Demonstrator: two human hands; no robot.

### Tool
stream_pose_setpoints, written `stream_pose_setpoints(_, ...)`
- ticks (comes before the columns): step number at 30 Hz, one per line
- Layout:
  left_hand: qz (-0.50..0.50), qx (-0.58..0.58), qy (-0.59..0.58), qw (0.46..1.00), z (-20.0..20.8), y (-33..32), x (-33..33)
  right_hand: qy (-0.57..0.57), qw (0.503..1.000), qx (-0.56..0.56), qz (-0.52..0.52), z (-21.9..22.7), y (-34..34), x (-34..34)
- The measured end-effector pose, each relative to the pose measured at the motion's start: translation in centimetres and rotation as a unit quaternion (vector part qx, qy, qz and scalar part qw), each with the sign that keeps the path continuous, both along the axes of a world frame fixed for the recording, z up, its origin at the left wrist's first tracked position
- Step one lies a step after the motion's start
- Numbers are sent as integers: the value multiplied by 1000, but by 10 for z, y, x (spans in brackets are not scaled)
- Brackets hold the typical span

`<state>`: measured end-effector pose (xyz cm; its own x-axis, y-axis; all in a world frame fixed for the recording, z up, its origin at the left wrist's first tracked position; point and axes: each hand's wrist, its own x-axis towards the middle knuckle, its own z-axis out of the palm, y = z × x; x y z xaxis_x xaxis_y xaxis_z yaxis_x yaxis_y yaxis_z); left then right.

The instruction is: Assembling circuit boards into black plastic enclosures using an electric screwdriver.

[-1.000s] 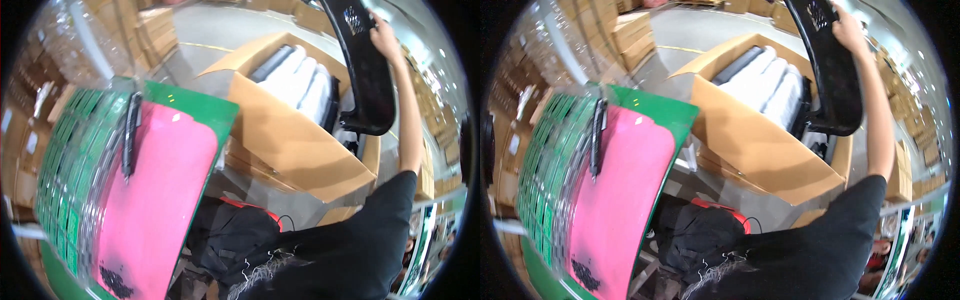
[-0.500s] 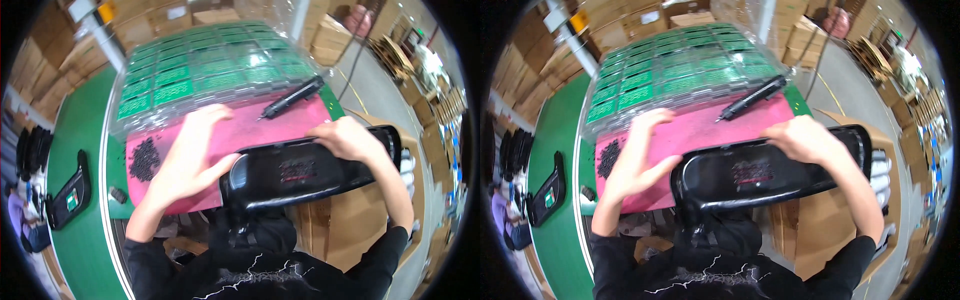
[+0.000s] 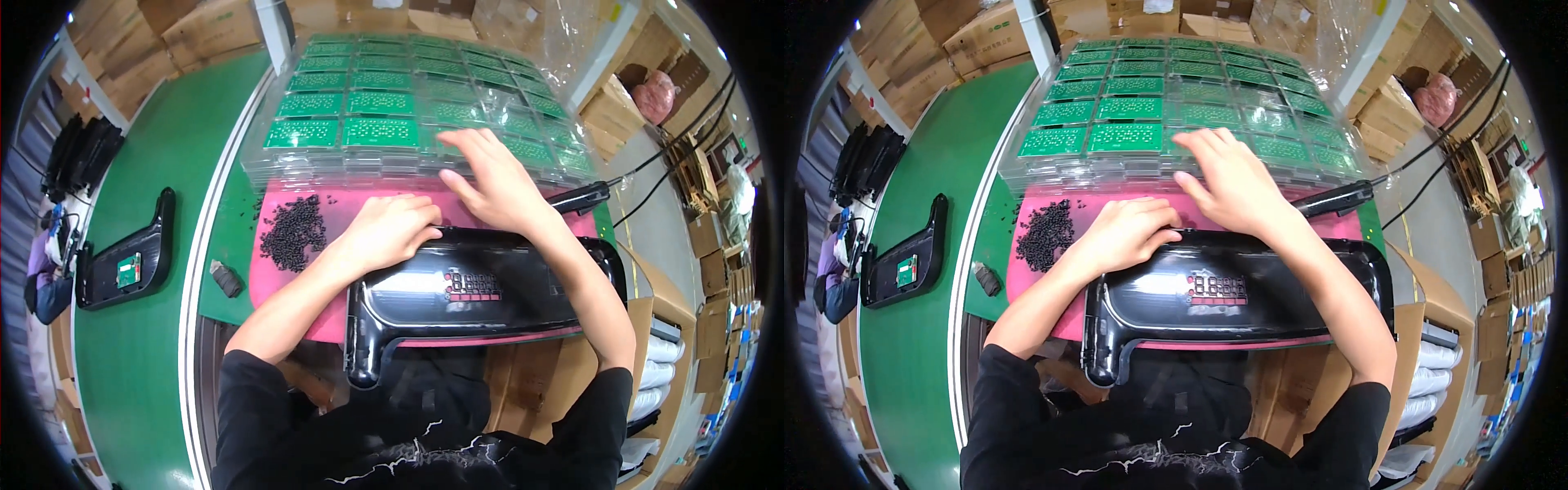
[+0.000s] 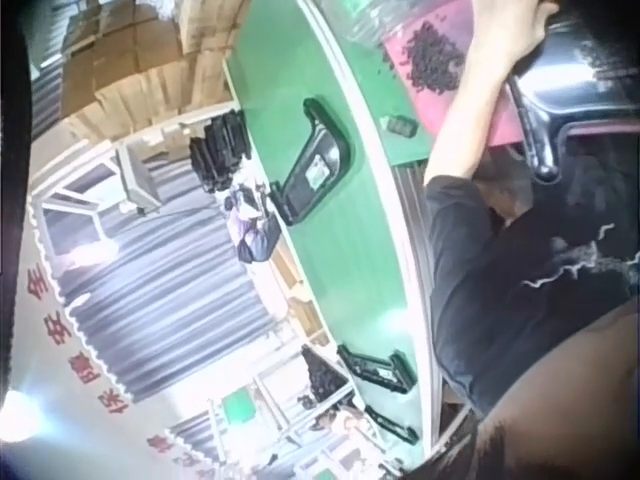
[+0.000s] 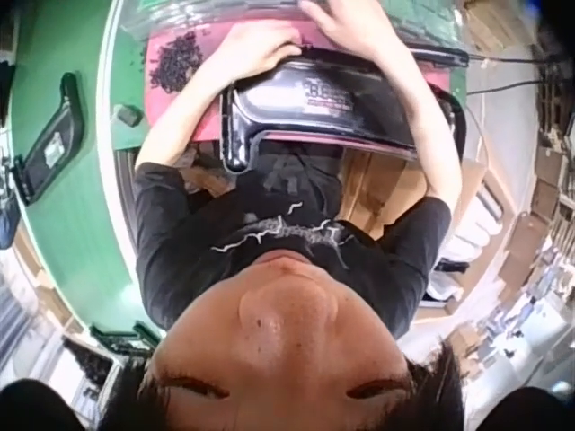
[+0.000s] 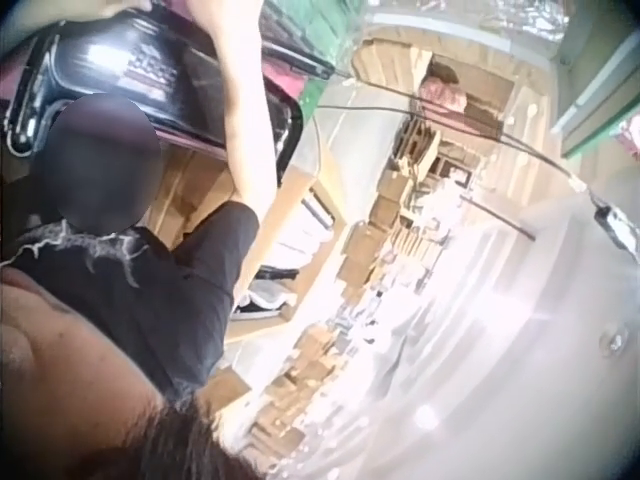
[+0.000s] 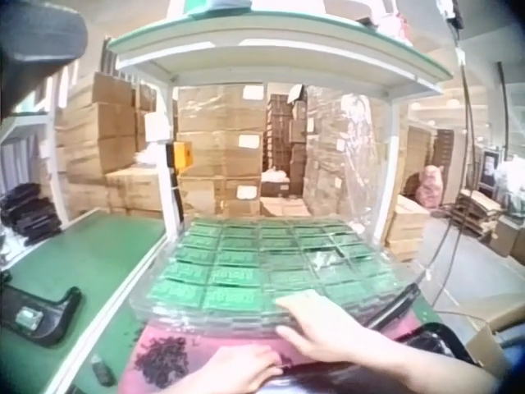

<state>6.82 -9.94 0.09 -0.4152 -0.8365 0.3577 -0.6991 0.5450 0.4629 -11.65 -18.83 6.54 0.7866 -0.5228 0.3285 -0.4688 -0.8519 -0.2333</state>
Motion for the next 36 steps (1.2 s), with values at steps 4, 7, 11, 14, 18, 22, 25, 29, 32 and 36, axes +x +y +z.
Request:
stream_pose_setpoints(4, 9, -20, 3, 1000, -1, 2, 2, -26, 998, -45, 29, -20, -28, 54)
stream_pose_setpoints(7, 4, -18, 8, 1000, -2, 1, 5, 0, 1000, -25, 17, -32, -48, 79)
stream_pose_setpoints(11, -1, -33, 5, 999, -1, 1, 9, -5, 1000, 1, -11, -30, -59, 101)
stream_pose_setpoints(14, -3, -41, 3, 999, 0, 1, 8, -41, 999, -26, -25, -32, -66, 105)
stream_pose_setpoints(18, 0, -44, 1, 999, 1, 2, 8, -73, 996, -51, -19, -18, -55, 99)
stream_pose_setpoints(22, -4, -25, 23, 999, -2, 2, 9, -145, 979, -139, 24, -1, -34, 81)
stream_pose_setpoints(25, -9, -45, 105, 993, 3, -1, 10, -223, 947, -226, 44, 28, -12, 53)
stream_pose_setpoints(29, 47, 206, 408, 888, 20, -4, 20, -180, 930, -315, 60, 67, 36, 10)
stream_pose_setpoints(32, -118, 319, 605, 719, 31, 8, 25, -114, 930, -344, 66, 62, 52, -16)
stream_pose_setpoints(36, -149, 349, 491, 784, 39, 24, 12, -70, 922, -366, 109, 43, 68, -37)
